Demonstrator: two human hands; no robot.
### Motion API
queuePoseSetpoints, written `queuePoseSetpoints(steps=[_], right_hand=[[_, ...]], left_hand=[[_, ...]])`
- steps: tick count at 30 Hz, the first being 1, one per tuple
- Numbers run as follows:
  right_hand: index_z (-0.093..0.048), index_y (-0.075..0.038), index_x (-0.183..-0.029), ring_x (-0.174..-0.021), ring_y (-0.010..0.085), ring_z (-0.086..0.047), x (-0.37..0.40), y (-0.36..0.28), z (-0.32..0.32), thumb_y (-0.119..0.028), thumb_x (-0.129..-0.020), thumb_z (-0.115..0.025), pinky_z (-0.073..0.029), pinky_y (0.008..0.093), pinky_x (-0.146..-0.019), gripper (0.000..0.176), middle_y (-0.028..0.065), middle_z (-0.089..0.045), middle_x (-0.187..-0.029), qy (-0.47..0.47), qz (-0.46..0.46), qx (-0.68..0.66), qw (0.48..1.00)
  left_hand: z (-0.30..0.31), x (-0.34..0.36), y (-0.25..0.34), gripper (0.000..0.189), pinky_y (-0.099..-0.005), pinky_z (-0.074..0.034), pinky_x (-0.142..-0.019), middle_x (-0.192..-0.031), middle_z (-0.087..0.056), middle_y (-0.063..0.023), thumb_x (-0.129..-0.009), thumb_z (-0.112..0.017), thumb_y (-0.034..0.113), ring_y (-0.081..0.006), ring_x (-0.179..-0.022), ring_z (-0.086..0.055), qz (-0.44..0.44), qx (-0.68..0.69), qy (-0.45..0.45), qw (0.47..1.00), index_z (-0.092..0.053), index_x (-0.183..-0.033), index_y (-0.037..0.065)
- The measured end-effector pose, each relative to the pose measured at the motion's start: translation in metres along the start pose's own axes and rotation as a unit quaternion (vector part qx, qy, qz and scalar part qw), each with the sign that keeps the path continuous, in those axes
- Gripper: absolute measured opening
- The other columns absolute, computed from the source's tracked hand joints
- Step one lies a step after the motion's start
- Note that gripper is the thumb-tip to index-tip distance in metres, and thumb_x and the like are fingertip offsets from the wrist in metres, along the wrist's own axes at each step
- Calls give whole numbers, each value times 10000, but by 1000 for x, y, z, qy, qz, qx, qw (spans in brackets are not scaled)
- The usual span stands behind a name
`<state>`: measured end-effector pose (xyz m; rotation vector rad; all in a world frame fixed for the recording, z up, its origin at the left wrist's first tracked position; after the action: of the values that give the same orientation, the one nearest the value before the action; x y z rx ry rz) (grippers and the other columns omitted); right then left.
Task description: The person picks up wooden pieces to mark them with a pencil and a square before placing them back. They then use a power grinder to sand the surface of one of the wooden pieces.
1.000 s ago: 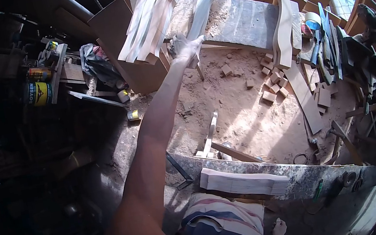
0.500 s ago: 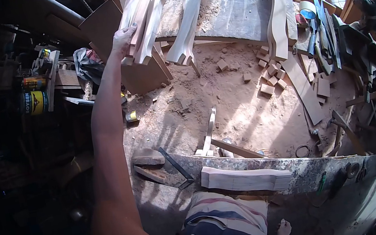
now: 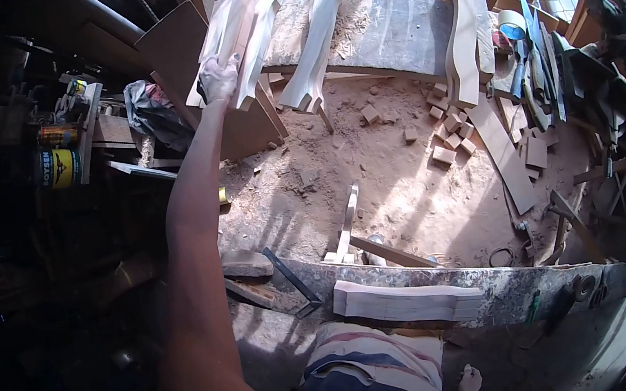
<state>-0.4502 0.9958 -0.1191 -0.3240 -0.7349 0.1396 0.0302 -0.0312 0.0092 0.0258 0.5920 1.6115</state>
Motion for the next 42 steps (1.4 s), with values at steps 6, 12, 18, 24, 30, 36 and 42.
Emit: queuePoseSetpoints(steps=[6, 12, 18, 24, 30, 36, 42], right_hand=[[-714, 27, -1068, -626, 146, -651, -1, 35, 4, -303, -1085, -677, -515, 332, -537, 332, 73, -702, -756, -9, -55, -43, 998], [-711, 20, -1070, -612, 147, -643, -3, 50, -3, -318, -1083, -682, -520, 336, -521, 339, 67, -688, -751, -10, -98, -31, 995], [-725, 26, -1075, -621, 146, -647, -12, 21, -17, -314, -1082, -683, -514, 332, -526, 343, 67, -705, -773, -30, -75, -28, 996], [-734, 39, -1081, -678, 142, -658, -8, -21, -13, -309, -1084, -684, -512, 326, -598, 352, 76, -724, -800, -24, 43, 39, 998], [-729, 53, -1077, -680, 136, -657, -8, -41, -17, -334, -1089, -679, -515, 325, -605, 390, 84, -730, -811, -27, 13, -14, 999], [-728, 51, -1080, -649, 140, -654, 1, -18, -17, -317, -1087, -678, -515, 328, -582, 371, 83, -731, -808, -26, -1, -17, 1000], [-739, 46, -1048, -640, 140, -644, 6, 1, -13, -301, -1083, -675, -509, 327, -574, 354, 84, -735, -810, -21, -12, -14, 1000]], left_hand=[[-70, 17, -28, 612, -568, -523, -1001, -1245, -685, -302, -909, -842, 403, -484, -1205, -660, 9, -2, -26, 1000, -620, -1312, -1], [-68, -4, -18, 752, -524, -571, -981, -1161, -765, -258, -772, -934, 394, -450, -1134, -733, 80, -126, -194, 969, -586, -1315, 8], [-73, 10, 4, 567, -500, -601, -974, -1130, -780, -285, -748, -865, 328, -420, -1105, -769, 76, -67, -167, 981, -720, -1196, 13], [-69, 31, 38, 590, -494, -589, -1014, -1159, -779, -268, -774, -869, 303, -416, -1134, -759, 85, -57, -190, 976, -694, -1244, -6], [-58, 31, 45, 753, -531, -518, -1080, -1332, -705, -242, -811, -890, 456, -405, -1269, -672, 26, -47, -105, 993, -631, -1346, -5], [-35, -18, -35, 825, -600, -419, -1134, -1338, -692, -203, -865, -831, 579, -419, -1328, -598, 71, -225, -7, 972, -599, -1461, 58], [-27, -33, -66, 615, -586, -422, -1130, -1218, -783, -188, -889, -805, 601, -387, -1239, -681, 34, -233, -127, 964, -749, -1246, 103]])
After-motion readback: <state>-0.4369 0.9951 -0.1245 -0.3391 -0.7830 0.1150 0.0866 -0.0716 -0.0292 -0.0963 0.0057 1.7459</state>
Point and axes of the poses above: each hand's wrist, its own x-axis away from the middle knuckle, its own z-axis out of the back of the hand, y = z × x, the point moved 1 cm from there along -x, towards the middle knuckle
